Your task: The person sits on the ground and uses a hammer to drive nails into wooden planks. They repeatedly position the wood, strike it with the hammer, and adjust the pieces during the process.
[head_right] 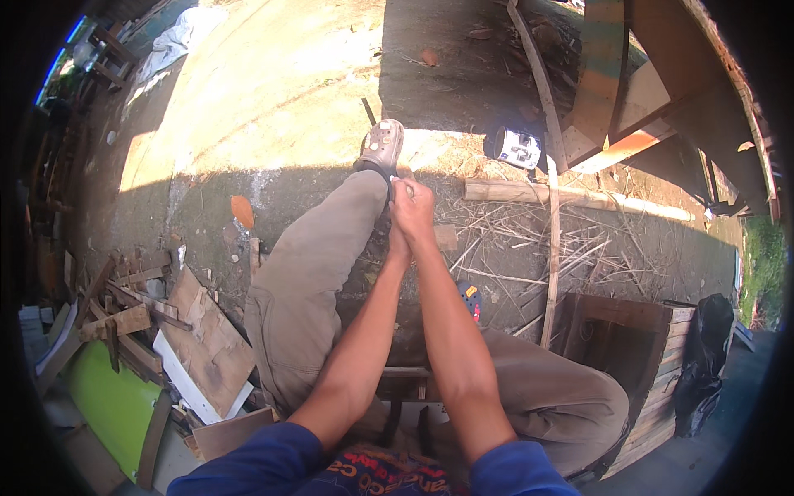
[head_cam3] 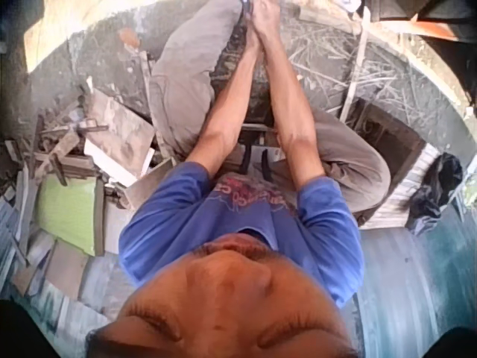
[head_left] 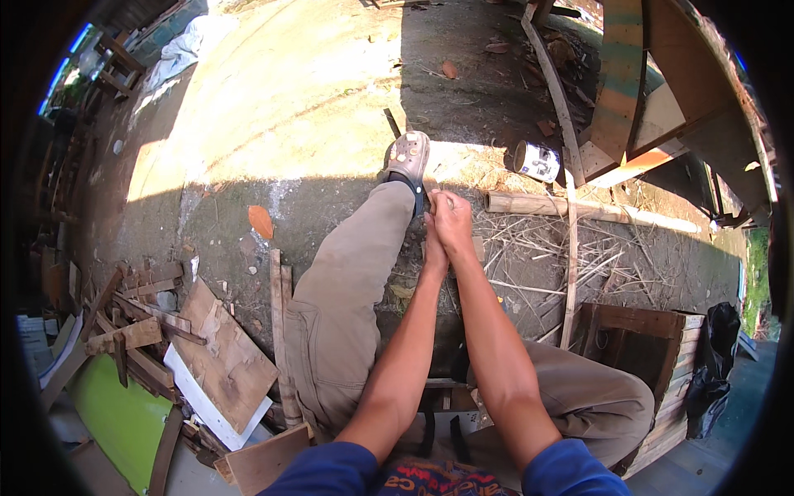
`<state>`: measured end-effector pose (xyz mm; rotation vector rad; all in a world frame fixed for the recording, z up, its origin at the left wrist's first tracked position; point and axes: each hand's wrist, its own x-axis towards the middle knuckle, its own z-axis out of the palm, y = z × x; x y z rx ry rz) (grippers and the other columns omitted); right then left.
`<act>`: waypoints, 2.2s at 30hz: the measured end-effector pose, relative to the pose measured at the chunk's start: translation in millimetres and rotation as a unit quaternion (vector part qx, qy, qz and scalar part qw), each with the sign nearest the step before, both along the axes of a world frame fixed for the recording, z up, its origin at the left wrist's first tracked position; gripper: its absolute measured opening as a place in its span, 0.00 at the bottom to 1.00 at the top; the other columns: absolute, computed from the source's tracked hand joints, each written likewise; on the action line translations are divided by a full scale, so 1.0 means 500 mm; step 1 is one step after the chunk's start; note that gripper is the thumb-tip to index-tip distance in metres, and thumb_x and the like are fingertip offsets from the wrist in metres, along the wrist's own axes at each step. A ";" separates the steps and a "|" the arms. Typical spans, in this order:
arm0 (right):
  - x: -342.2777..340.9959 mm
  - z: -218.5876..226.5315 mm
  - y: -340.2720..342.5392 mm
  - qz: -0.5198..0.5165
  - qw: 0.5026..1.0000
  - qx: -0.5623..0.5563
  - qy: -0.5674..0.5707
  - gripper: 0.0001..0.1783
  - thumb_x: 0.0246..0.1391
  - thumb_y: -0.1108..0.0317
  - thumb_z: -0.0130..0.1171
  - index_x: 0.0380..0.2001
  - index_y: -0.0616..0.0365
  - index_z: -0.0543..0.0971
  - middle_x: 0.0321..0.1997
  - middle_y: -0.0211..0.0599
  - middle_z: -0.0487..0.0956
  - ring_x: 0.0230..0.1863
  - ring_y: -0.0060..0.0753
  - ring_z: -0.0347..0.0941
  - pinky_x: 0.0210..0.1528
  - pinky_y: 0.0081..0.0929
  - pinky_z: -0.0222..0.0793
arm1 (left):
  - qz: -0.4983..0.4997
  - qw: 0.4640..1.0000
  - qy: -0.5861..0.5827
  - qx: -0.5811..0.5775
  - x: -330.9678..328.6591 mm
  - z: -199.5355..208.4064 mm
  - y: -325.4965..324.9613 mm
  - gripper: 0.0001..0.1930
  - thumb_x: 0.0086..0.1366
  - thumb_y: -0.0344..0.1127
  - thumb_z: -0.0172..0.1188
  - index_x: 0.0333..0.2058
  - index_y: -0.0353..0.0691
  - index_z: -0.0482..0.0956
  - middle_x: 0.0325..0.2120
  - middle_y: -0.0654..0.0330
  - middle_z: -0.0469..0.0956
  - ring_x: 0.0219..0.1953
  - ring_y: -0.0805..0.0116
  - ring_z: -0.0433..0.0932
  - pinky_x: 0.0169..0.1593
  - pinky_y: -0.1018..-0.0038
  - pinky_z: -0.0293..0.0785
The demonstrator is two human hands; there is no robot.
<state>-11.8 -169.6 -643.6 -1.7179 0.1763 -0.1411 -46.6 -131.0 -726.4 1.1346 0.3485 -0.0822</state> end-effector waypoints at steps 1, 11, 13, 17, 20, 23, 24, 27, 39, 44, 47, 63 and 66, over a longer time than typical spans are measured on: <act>0.011 -0.014 -0.009 -0.012 1.000 -0.006 -0.024 0.19 0.63 0.64 0.52 0.21 0.65 0.76 0.16 0.30 0.71 0.20 0.21 0.65 0.24 0.25 0.59 | -0.001 0.998 -0.020 0.059 -0.016 -0.003 0.004 0.29 0.74 0.54 0.41 0.64 0.39 0.64 0.59 0.53 0.69 0.62 0.60 0.67 0.65 0.62 0.62; 0.100 -0.006 -0.056 0.003 0.990 0.093 0.110 0.21 0.62 0.66 0.51 0.14 0.54 0.67 0.13 0.28 0.63 0.14 0.22 0.58 0.19 0.26 0.54 | -0.129 0.918 -0.085 0.365 -0.097 -0.105 0.064 0.46 0.43 0.29 0.79 0.62 0.39 0.66 0.61 0.47 0.68 0.65 0.47 0.65 0.66 0.58 0.64; 0.126 -0.002 -0.065 0.007 0.989 0.082 0.120 0.21 0.62 0.66 0.52 0.14 0.54 0.67 0.13 0.27 0.63 0.15 0.22 0.59 0.19 0.27 0.54 | -0.133 0.917 -0.071 0.369 -0.085 -0.108 0.066 0.44 0.44 0.30 0.79 0.61 0.38 0.68 0.59 0.49 0.70 0.63 0.46 0.67 0.65 0.58 0.66; 0.182 -0.021 -0.066 -0.010 0.983 0.067 0.169 0.14 0.62 0.64 0.51 0.22 0.55 0.71 0.17 0.28 0.66 0.15 0.22 0.59 0.19 0.26 0.56 | -0.111 0.901 -0.082 0.412 -0.077 -0.095 0.048 0.39 0.45 0.31 0.78 0.58 0.39 0.71 0.56 0.50 0.72 0.60 0.46 0.70 0.62 0.58 0.67; 0.215 -0.004 -0.050 -0.002 0.973 0.117 0.199 0.13 0.63 0.62 0.52 0.25 0.55 0.72 0.17 0.26 0.64 0.15 0.23 0.59 0.20 0.27 0.57 | -0.084 0.877 -0.100 0.463 -0.082 -0.105 0.044 0.40 0.45 0.32 0.79 0.58 0.41 0.70 0.55 0.51 0.72 0.59 0.47 0.70 0.62 0.57 0.67; 0.221 0.009 -0.058 0.015 0.969 0.109 0.220 0.17 0.64 0.60 0.53 0.22 0.53 0.69 0.15 0.26 0.62 0.16 0.23 0.58 0.22 0.27 0.58 | -0.084 0.859 -0.099 0.495 -0.088 -0.107 0.040 0.41 0.44 0.34 0.79 0.58 0.42 0.70 0.54 0.53 0.73 0.59 0.49 0.70 0.63 0.55 0.65; 0.215 0.009 -0.062 0.036 0.970 0.112 0.215 0.17 0.64 0.60 0.52 0.21 0.53 0.68 0.15 0.26 0.62 0.16 0.23 0.58 0.22 0.27 0.58 | -0.089 0.853 -0.090 0.507 -0.091 -0.105 0.036 0.42 0.43 0.36 0.80 0.58 0.43 0.70 0.53 0.53 0.73 0.59 0.50 0.70 0.64 0.55 0.64; 0.152 0.011 -0.069 0.076 0.970 0.132 0.191 0.19 0.64 0.65 0.51 0.18 0.52 0.66 0.14 0.26 0.61 0.16 0.24 0.57 0.23 0.26 0.58 | -0.090 0.841 -0.076 0.529 -0.100 -0.113 0.034 0.43 0.43 0.38 0.80 0.59 0.43 0.70 0.52 0.54 0.73 0.59 0.50 0.70 0.65 0.54 0.60; 0.067 0.002 -0.071 0.061 0.988 0.035 0.135 0.16 0.64 0.61 0.56 0.23 0.58 0.77 0.19 0.26 0.71 0.19 0.19 0.63 0.23 0.23 0.60 | 0.012 0.988 0.021 -0.155 -0.027 0.026 -0.046 0.37 0.78 0.59 0.32 0.70 0.32 0.56 0.71 0.54 0.56 0.73 0.63 0.54 0.73 0.67 0.48; 0.052 -0.003 -0.061 0.048 0.993 -0.033 0.105 0.18 0.58 0.58 0.57 0.28 0.64 0.82 0.20 0.34 0.76 0.24 0.22 0.70 0.29 0.30 0.66 | -0.029 0.989 0.009 -0.144 -0.025 0.055 -0.046 0.40 0.77 0.64 0.27 0.73 0.37 0.51 0.73 0.56 0.52 0.74 0.64 0.50 0.74 0.68 0.45; 0.000 -0.023 -0.092 0.030 0.995 0.016 0.093 0.19 0.58 0.59 0.57 0.26 0.66 0.80 0.18 0.33 0.75 0.23 0.22 0.69 0.28 0.30 0.65 | -0.041 0.990 0.060 -0.120 -0.056 0.112 -0.079 0.37 0.77 0.64 0.27 0.73 0.43 0.52 0.73 0.58 0.53 0.74 0.65 0.51 0.73 0.69 0.48; -0.156 -0.003 -0.107 0.032 0.999 -0.031 -0.002 0.22 0.66 0.63 0.54 0.18 0.63 0.74 0.17 0.28 0.72 0.21 0.19 0.64 0.26 0.23 0.59 | -0.050 0.991 0.065 -0.108 -0.123 0.046 -0.098 0.31 0.79 0.58 0.34 0.62 0.38 0.68 0.57 0.59 0.73 0.59 0.70 0.71 0.62 0.69 0.66; -0.113 0.034 -0.154 -0.001 0.995 0.076 0.059 0.22 0.66 0.65 0.55 0.16 0.58 0.71 0.15 0.26 0.67 0.20 0.19 0.61 0.25 0.23 0.57 | -0.051 0.994 -0.001 -0.093 -0.106 0.002 -0.090 0.24 0.77 0.48 0.40 0.59 0.35 0.71 0.56 0.56 0.74 0.58 0.65 0.72 0.63 0.66 0.65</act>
